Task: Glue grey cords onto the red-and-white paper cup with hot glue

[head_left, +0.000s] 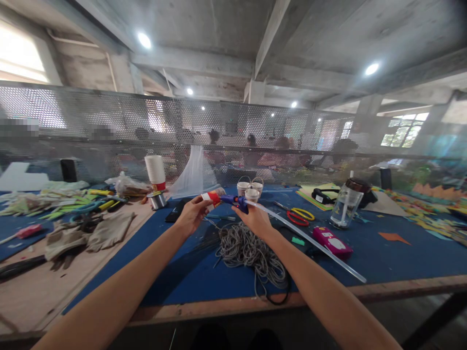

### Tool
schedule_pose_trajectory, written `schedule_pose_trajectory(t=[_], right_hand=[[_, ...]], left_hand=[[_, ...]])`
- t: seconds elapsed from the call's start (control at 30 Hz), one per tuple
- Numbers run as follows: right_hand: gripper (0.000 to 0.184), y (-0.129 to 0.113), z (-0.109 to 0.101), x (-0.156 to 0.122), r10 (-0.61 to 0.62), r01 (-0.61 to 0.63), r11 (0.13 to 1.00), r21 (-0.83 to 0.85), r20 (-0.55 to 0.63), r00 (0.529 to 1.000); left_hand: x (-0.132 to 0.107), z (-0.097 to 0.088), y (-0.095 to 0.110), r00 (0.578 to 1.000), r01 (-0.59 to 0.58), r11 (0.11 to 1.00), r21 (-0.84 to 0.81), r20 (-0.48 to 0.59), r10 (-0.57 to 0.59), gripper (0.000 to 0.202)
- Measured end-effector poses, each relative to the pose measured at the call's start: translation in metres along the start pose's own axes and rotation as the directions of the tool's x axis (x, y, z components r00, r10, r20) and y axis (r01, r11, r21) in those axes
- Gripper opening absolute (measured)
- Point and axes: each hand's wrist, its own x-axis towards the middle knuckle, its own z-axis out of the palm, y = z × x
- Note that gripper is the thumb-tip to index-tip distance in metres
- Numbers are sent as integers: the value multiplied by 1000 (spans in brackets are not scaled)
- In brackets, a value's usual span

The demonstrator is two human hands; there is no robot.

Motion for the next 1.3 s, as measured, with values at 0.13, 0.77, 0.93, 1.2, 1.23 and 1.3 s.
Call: schedule_pose_trajectory(t=[0.13, 0.77, 0.93, 1.2, 1.23, 1.3], right_hand=[[46, 0, -1, 0, -4, 4, 1000, -2, 7, 1000], [46, 0, 0, 0, -17, 17, 1000, -18, 6, 1000], [45, 0, -1, 0, -28, 28, 999, -22, 2, 1000], [44, 1, 0, 0, -26, 26, 999, -26, 16, 1000], [44, 1, 0, -1, -28, 28, 999, -27, 15, 999], [43, 2, 1, -1, -32, 32, 999, -29, 15, 999]], left_hand=[[2, -2, -1, 1000, -3, 1000, -6, 5, 3, 31], [1, -3, 0, 1000, 19, 1000, -8, 10, -19, 31], [1, -2, 1, 1000, 24, 1000, -17, 3, -24, 31], [2, -3, 1, 1000, 11, 1000, -12, 13, -11, 32], [2, -3, 1, 1000, 12, 1000, -11, 13, -11, 32], [2, -3, 1, 1000, 19, 1000, -18, 8, -19, 30]])
